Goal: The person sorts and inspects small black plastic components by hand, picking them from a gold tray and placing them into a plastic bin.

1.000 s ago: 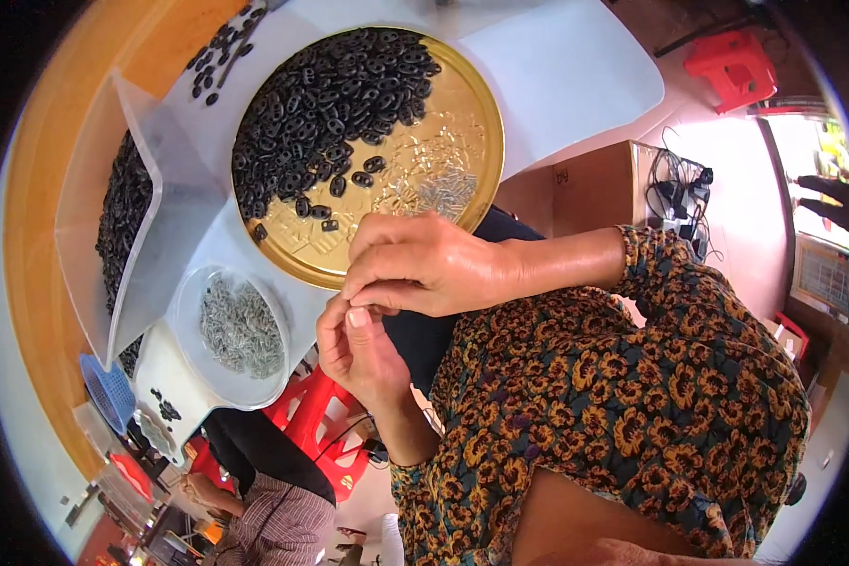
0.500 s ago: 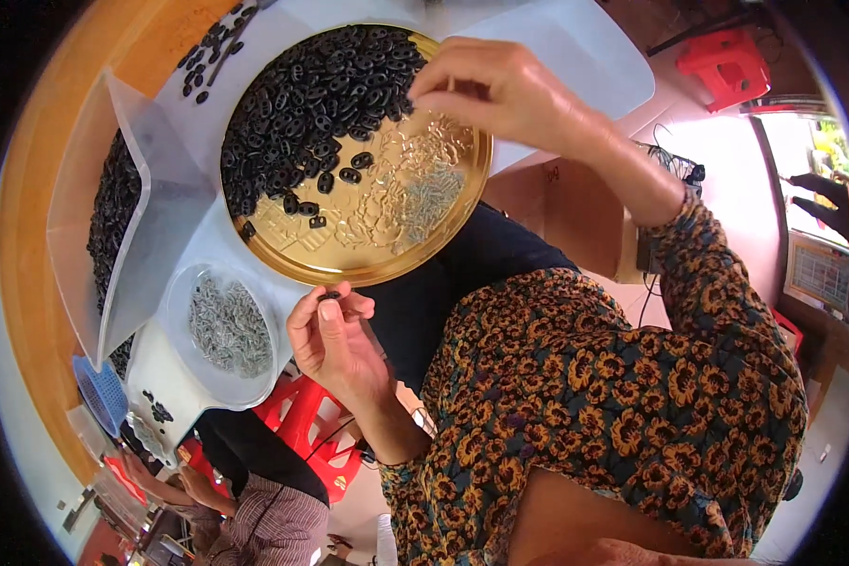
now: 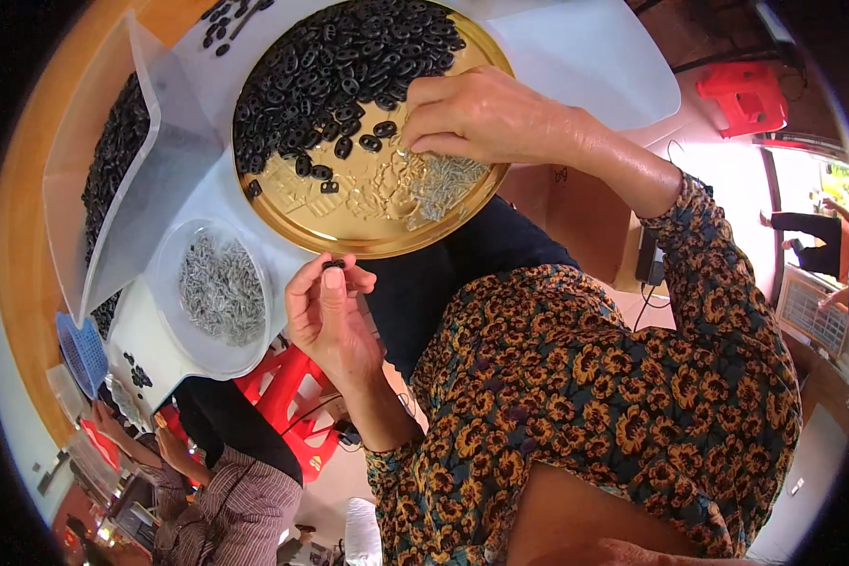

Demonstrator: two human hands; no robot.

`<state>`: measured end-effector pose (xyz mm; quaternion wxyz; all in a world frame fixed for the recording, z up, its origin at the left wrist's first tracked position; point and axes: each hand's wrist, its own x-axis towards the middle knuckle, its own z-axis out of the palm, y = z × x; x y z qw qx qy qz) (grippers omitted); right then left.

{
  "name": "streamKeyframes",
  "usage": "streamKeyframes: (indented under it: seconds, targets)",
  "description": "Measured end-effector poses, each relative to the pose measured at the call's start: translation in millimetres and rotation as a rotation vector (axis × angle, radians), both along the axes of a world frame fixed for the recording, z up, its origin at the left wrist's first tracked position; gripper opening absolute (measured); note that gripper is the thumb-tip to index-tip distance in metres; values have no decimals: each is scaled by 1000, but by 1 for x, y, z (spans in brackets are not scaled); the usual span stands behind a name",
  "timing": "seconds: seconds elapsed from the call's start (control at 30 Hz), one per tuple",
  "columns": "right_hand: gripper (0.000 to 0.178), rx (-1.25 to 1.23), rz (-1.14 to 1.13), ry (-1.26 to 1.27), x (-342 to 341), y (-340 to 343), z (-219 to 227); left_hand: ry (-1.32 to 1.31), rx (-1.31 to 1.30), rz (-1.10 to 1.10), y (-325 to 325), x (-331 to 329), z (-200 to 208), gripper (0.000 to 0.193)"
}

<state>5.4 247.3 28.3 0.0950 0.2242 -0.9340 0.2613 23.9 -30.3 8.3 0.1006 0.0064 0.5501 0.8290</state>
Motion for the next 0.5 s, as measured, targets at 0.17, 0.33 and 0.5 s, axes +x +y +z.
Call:
streamKeyframes:
  seconds: [0.17, 0.33, 0.5]
  targets:
    - [13, 138, 14, -24, -4, -8, 1, -7, 15, -5, -1, 1, -2, 21]
    - [14, 156, -9, -5, -5, -12, -3, -14, 24, -19, -1, -1, -2, 21]
    - [11, 57, 0, -3, -4, -8, -3, -11, 33, -17, 1, -3, 0, 21]
